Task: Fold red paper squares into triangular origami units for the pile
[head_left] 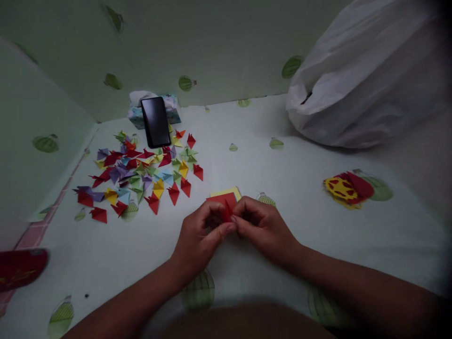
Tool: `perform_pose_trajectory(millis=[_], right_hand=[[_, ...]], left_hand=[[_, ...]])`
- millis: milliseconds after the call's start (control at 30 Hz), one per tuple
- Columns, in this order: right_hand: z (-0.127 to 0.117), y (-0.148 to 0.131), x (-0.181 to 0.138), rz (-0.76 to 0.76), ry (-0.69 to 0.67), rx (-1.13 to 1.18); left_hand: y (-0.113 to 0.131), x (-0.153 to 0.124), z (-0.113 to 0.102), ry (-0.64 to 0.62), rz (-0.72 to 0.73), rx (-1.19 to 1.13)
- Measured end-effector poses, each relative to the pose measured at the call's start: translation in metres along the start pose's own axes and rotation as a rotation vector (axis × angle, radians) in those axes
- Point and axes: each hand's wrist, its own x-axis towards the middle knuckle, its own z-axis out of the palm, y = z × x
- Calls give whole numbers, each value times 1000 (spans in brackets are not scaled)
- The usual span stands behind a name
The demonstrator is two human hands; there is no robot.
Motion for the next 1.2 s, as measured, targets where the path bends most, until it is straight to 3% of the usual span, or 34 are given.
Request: perform_pose_trajectory(millis=[133,333,533,700,967,1200], right_hand=[[0,0,-1,-57,25,-81],[0,2,-1,-38,18,-43],[1,4,-1,-45,2,-18],[0,7,-2,-69,-17,-67],[1,5,-2,-147,-32,43],[-1,4,0,-214,-23,36]], left_hand=[[1,-1,0,44,79,138],[1,-4,2,76,66,102],[1,-1,1,140,165,194],[2,-3,1,117,64,149],[7,-3,2,91,17,17],[4,-2,-2,86,77,-13]])
